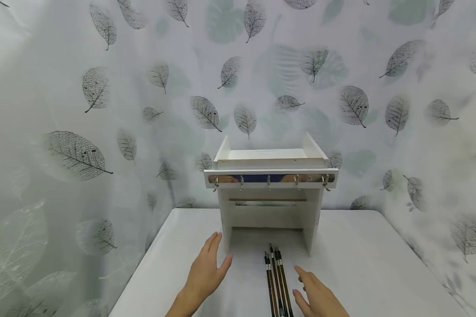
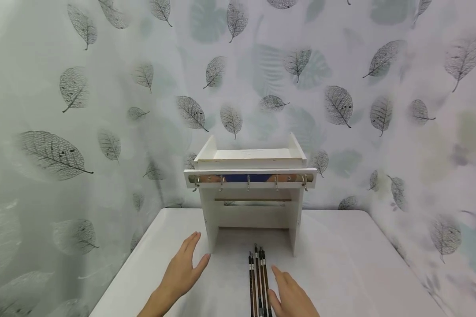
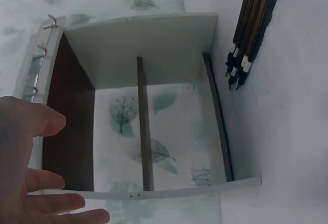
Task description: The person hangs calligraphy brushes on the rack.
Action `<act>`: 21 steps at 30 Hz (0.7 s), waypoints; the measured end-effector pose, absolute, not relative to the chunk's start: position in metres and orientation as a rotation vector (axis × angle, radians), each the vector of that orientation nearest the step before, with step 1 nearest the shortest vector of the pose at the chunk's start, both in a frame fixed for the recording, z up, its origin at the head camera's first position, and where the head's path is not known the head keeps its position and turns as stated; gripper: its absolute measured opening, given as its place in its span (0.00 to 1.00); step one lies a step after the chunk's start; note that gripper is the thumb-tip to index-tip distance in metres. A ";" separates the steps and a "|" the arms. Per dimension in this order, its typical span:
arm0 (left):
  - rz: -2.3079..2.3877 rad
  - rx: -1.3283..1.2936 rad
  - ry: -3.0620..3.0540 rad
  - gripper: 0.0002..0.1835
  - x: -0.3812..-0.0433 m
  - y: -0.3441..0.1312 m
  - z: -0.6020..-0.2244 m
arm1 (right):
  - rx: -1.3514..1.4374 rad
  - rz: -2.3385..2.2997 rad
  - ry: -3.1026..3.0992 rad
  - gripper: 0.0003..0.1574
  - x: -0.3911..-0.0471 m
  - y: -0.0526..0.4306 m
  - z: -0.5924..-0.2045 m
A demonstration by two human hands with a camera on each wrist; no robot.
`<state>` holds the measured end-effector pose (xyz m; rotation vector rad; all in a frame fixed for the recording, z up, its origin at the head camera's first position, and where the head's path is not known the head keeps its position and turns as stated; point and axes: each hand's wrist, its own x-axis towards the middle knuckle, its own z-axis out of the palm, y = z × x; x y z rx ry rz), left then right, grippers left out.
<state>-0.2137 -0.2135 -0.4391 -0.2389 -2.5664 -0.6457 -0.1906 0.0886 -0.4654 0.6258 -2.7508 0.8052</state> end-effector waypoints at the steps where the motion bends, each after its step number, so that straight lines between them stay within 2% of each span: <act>1: -0.678 -0.236 -2.542 0.34 -0.221 -0.213 -0.438 | 0.612 0.845 -2.772 0.36 -0.192 0.090 -0.467; 10: -1.035 -0.148 -2.414 0.32 -0.294 -0.214 -0.413 | 0.595 1.043 -2.826 0.33 -0.210 0.090 -0.487; 16: -1.107 -0.148 -2.406 0.31 -0.337 -0.211 -0.395 | 0.546 1.092 -2.909 0.31 -0.222 0.085 -0.504; 21: -1.006 -0.117 -2.324 0.22 -0.355 -0.213 -0.381 | 0.536 1.113 -2.946 0.29 -0.232 0.076 -0.515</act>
